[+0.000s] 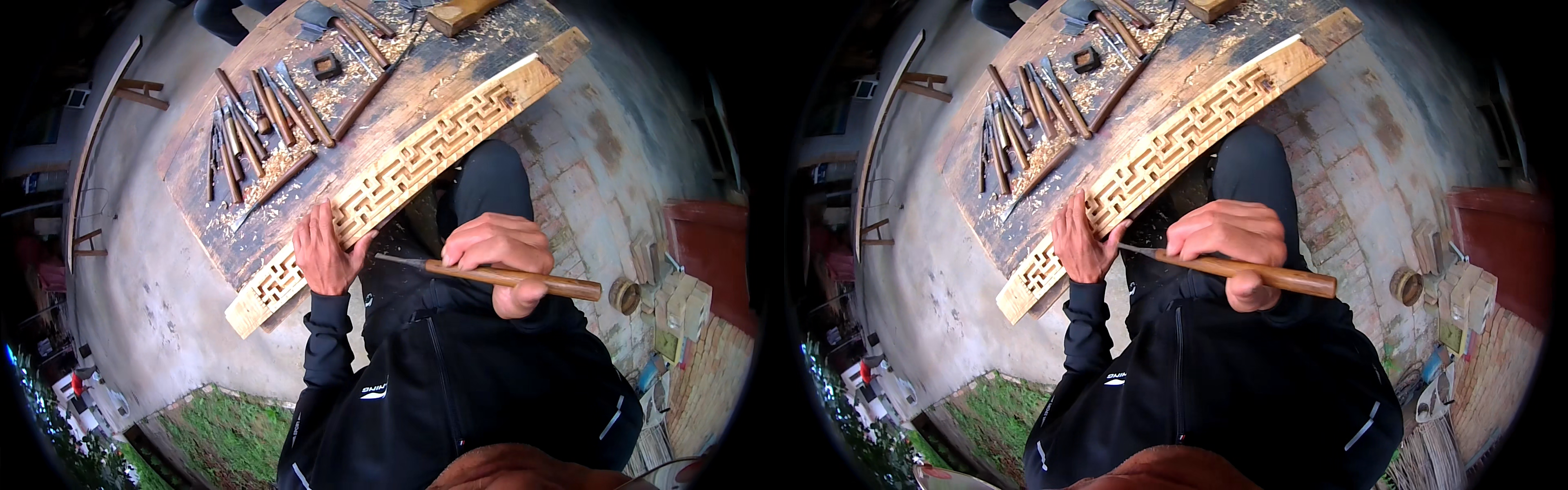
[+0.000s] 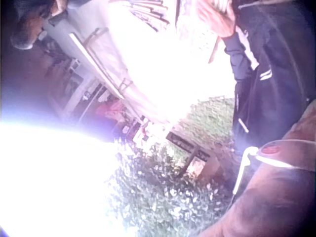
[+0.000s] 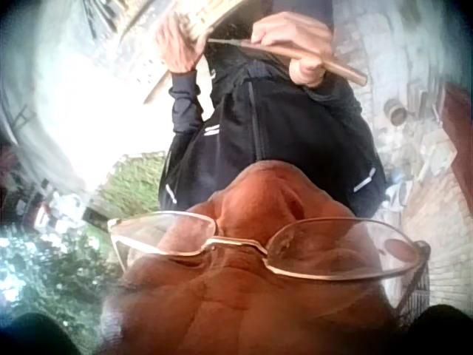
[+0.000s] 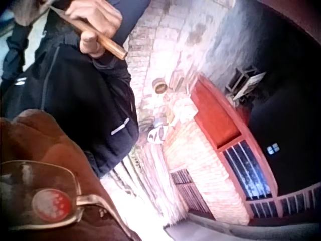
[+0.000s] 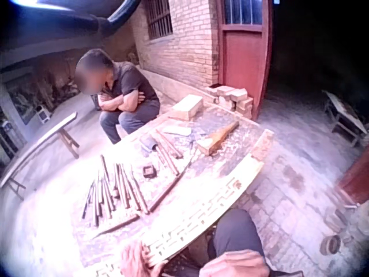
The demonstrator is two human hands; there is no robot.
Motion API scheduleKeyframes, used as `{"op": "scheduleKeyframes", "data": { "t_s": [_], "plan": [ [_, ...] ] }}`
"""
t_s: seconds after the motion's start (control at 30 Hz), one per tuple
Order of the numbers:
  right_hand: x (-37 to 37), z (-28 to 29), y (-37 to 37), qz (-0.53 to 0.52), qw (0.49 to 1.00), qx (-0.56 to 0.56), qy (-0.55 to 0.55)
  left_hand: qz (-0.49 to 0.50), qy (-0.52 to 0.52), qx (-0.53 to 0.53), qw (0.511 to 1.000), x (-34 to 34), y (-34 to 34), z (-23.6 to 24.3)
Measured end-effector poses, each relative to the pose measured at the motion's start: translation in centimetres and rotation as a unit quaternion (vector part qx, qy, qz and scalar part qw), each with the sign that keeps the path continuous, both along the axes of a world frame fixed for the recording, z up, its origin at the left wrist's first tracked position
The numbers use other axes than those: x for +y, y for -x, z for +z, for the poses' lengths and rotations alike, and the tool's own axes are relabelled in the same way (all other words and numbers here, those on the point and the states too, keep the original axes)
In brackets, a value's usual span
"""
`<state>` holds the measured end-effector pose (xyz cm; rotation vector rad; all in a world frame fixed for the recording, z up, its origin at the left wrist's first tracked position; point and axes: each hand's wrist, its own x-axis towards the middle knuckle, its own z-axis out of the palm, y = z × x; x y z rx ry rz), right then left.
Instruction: The person carves a geometric lattice pattern into a wooden board by hand using a chisel and a hammer.
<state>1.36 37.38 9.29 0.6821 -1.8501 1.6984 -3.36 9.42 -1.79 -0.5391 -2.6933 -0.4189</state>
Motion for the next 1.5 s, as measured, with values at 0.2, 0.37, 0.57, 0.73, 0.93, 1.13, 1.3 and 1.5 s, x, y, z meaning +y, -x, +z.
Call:
{"op": "scheduleKeyframes", "data": {
  "t_s": [0.2, 0.37, 0.57, 0.73, 0.93, 1.13, 1.3, 1.5],
  "plan": [
    [1.2, 0.7, 0.9, -0.067, 0.996, -0.051, -0.010, -0.001, -0.015, -0.008, 1.000, -4.4, -1.8, -0.5],
    [1.9, 0.8, 5.2, -0.115, 0.989, 0.013, -0.092, 0.016, -0.003, -0.032, 0.999, -7.4, -2.8, -0.6],
    [2.3, -1.1, 9.6, -0.198, 0.974, -0.002, -0.111, 0.007, 0.007, -0.002, 1.000, -6.7, -2.5, -0.8],
    [2.8, -1.6, 12.5, -0.181, 0.981, -0.063, 0.019, 0.015, 0.015, 0.004, 1.000, -6.3, -2.3, -1.1],
    [4.2, -4.4, 13.2, -0.112, 0.974, -0.127, 0.147, 0.032, 0.009, -0.012, 0.999, -6.3, -2.3, -1.4],
    [5.6, -5.6, 14.1, -0.075, 0.948, -0.223, 0.216, 0.046, 0.028, -0.047, 0.997, -5.7, -2.3, -0.5],
    [6.1, -5.2, 14.9, -0.038, 0.953, -0.262, 0.149, -0.041, 0.046, -0.028, 0.998, -1.4, 0.4, 1.9],
    [4.7, -4.2, 17.5, 0.038, 0.960, -0.238, 0.139, -0.379, -0.058, 0.042, 0.923, 10.1, 8.4, 3.7]
  ]
}}
